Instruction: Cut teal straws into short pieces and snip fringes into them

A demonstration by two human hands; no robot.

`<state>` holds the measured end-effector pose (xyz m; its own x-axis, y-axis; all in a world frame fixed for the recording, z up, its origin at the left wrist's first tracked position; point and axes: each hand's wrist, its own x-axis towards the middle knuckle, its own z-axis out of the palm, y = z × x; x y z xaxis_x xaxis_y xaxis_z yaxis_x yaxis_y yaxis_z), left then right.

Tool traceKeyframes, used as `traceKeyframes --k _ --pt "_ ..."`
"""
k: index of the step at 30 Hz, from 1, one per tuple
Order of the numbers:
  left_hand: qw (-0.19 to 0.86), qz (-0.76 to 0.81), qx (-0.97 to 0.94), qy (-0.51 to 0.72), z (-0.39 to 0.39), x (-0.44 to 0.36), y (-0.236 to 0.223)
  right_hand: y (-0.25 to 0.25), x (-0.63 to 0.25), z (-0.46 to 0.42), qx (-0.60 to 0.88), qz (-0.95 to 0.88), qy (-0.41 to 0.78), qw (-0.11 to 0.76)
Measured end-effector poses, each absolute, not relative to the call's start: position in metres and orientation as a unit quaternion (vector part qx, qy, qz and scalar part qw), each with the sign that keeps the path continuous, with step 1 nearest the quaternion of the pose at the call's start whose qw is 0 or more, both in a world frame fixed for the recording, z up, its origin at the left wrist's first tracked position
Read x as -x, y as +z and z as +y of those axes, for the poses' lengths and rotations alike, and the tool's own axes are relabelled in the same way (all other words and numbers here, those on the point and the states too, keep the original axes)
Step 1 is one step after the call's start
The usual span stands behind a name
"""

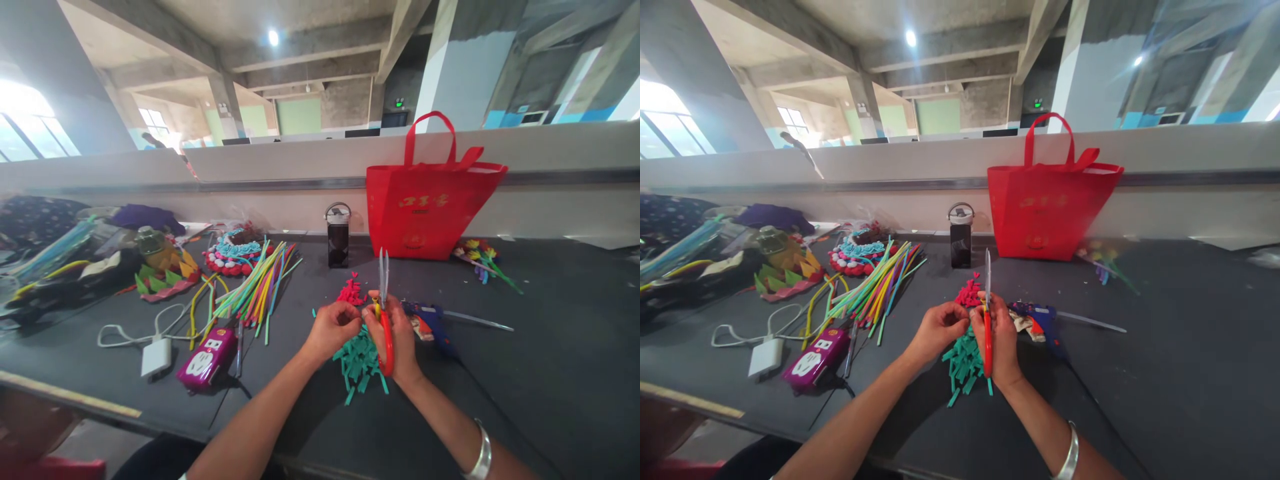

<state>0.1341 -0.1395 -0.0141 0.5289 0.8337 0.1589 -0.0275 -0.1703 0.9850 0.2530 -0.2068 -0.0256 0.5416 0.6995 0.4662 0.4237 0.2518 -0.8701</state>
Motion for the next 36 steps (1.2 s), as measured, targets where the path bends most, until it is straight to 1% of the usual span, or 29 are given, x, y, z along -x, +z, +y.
traceKeyframes --k 2,4,7,10,13,18,25,31,36 --pt "0.582 0.312 -0.64 0.393 -0.14 -0.134 -0.013 -0.026 -0.253 -0.207 0.598 -0.466 0.127 0.639" --pt "0.627 0.303 -0.586 0.414 -0.139 -0.133 -0.01 -0.027 -0.252 -0.208 0.6 -0.476 0.136 0.628" --pt "0.703 0.269 -0.487 0.443 -0.138 -0.132 -0.004 -0.029 -0.25 -0.209 0.61 -0.509 0.128 0.594" --pt "0.742 0.244 -0.426 0.457 -0.136 -0.131 -0.001 -0.032 -0.246 -0.209 0.627 -0.534 0.128 0.552" --pt "0.751 0.232 -0.41 0.463 -0.136 -0.131 0.0 -0.038 -0.242 -0.209 0.637 -0.556 0.122 0.52" --pt "0.749 0.23 -0.405 0.471 -0.139 -0.131 0.002 -0.042 -0.239 -0.21 0.632 -0.592 0.095 0.491" --pt "0.768 0.21 -0.401 0.452 -0.142 -0.133 -0.001 -0.042 -0.24 -0.211 0.634 -0.594 0.08 0.489" --pt "0.768 0.212 -0.404 0.448 -0.142 -0.134 -0.003 -0.04 -0.241 -0.213 0.634 -0.598 0.099 0.48" --pt "0.772 0.208 -0.403 0.445 -0.142 -0.134 -0.004 -0.04 -0.24 -0.213 0.638 -0.592 0.09 0.484"
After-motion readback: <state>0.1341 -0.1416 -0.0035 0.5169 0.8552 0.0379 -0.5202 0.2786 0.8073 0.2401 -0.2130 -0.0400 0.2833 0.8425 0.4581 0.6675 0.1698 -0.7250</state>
